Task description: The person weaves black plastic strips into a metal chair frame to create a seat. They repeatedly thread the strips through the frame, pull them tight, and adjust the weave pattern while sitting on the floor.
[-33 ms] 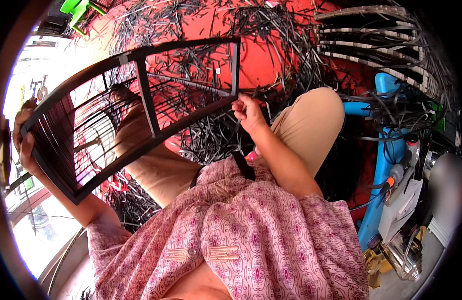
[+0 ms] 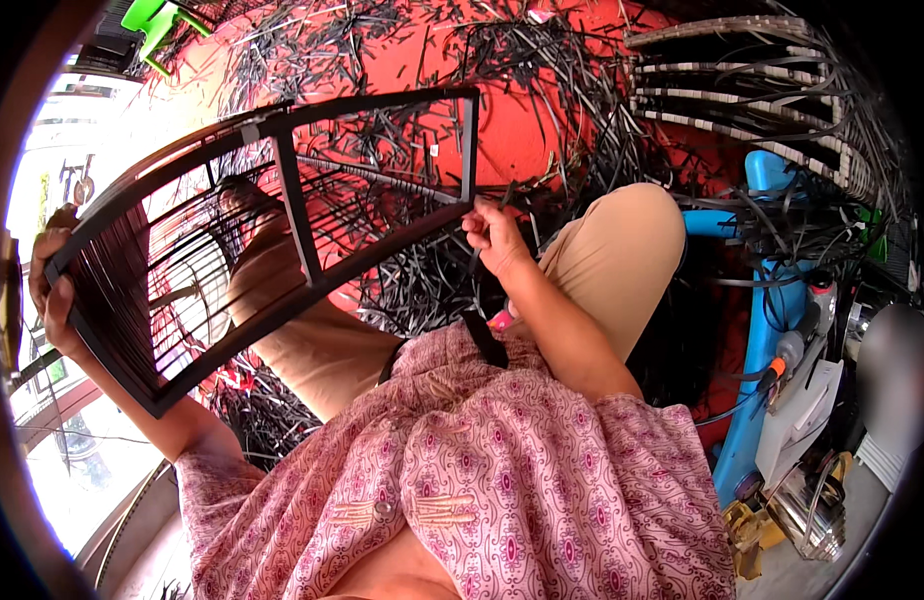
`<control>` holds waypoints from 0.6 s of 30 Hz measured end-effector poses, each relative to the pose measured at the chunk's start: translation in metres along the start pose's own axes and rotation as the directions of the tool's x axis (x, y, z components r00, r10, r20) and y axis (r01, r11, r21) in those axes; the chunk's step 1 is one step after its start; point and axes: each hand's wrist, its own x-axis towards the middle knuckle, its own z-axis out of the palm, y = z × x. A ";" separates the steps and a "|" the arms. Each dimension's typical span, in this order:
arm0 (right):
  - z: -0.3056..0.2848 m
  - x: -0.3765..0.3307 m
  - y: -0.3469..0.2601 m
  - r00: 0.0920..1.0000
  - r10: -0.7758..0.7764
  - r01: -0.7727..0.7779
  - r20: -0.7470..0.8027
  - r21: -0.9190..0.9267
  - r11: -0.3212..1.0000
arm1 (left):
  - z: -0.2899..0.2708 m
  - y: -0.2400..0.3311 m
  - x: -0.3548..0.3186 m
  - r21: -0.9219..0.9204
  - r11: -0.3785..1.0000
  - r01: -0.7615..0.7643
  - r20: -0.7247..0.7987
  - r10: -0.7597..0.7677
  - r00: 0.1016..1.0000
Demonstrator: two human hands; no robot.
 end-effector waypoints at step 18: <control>0.016 0.017 -0.072 0.956 -0.251 0.204 -0.153 -0.274 0.940 | 0.067 0.002 -0.023 0.266 0.947 -0.179 -0.028 0.193 0.981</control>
